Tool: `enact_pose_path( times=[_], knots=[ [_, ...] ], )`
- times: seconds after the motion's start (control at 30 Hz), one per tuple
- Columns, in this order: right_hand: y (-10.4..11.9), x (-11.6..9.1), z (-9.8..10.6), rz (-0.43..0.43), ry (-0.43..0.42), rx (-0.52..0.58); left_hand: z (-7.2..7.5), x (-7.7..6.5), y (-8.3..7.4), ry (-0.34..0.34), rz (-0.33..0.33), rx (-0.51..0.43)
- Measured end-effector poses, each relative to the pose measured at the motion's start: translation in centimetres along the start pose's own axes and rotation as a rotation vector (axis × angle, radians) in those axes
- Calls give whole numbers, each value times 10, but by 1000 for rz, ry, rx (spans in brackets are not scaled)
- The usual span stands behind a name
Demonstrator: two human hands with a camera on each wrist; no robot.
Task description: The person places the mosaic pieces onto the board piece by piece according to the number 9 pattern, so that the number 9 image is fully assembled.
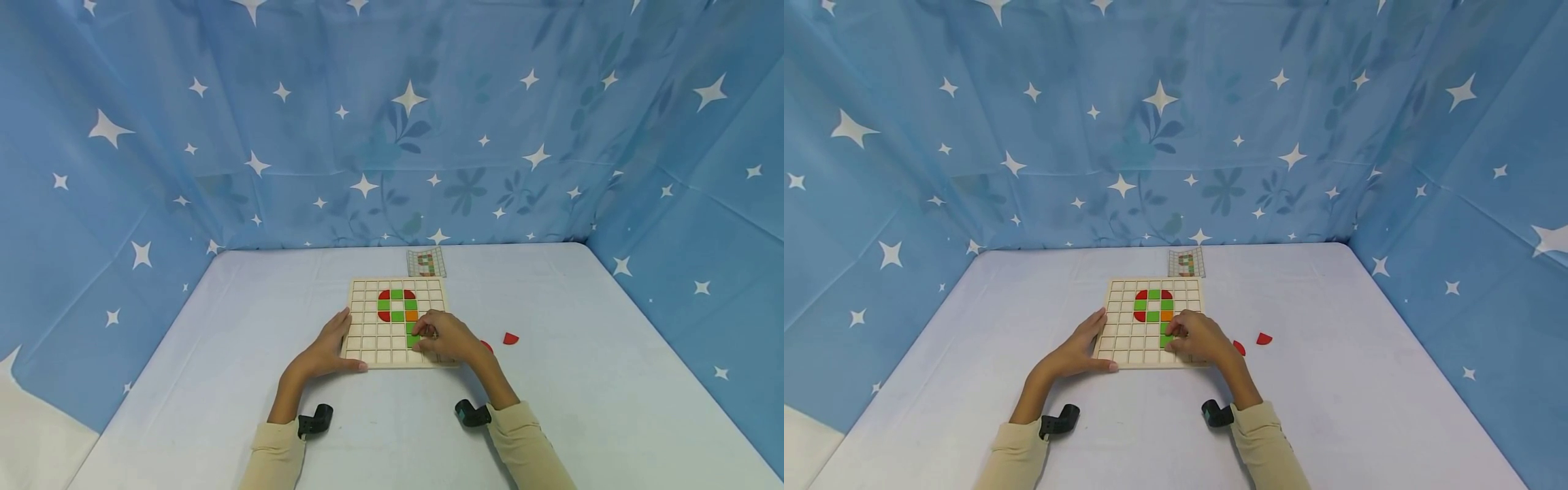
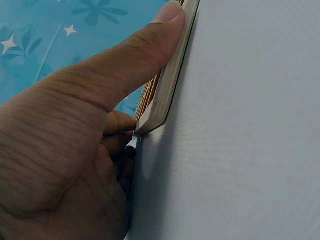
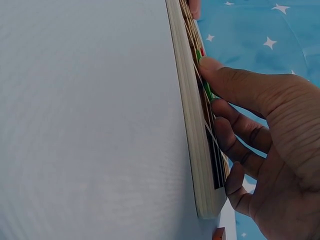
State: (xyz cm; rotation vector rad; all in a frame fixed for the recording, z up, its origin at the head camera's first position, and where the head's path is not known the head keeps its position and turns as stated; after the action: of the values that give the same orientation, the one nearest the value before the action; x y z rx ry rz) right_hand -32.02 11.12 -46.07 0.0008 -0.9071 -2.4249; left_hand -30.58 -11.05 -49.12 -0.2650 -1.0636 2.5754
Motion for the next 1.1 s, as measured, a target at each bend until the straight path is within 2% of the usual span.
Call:
enact_pose_path(
  times=[0.37,0.77,1.1],
  knots=[
    [0,-1,3,-1,-10,16,1,0,-1,0,4,-1],
    [-5,-6,3,-7,1,139,0,-1,0,-5,-10,-6],
    [-3,-9,9,2,-35,146,0,-2,0,-13,-13,12]
  ],
)
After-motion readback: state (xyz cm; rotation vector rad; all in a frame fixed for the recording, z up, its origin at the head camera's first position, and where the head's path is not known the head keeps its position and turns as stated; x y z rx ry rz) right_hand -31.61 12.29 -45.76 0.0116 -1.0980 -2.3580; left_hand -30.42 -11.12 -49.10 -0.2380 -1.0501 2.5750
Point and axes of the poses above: each hand's wrist, its own x-axis towards the middle knuckle, its own z-axis out of the back of the hand, y = z × x, the point moved 8 cm from there along x, towards the middle knuckle, and after that the axes turned 3 degrees about -y, right-handed, at the moved point
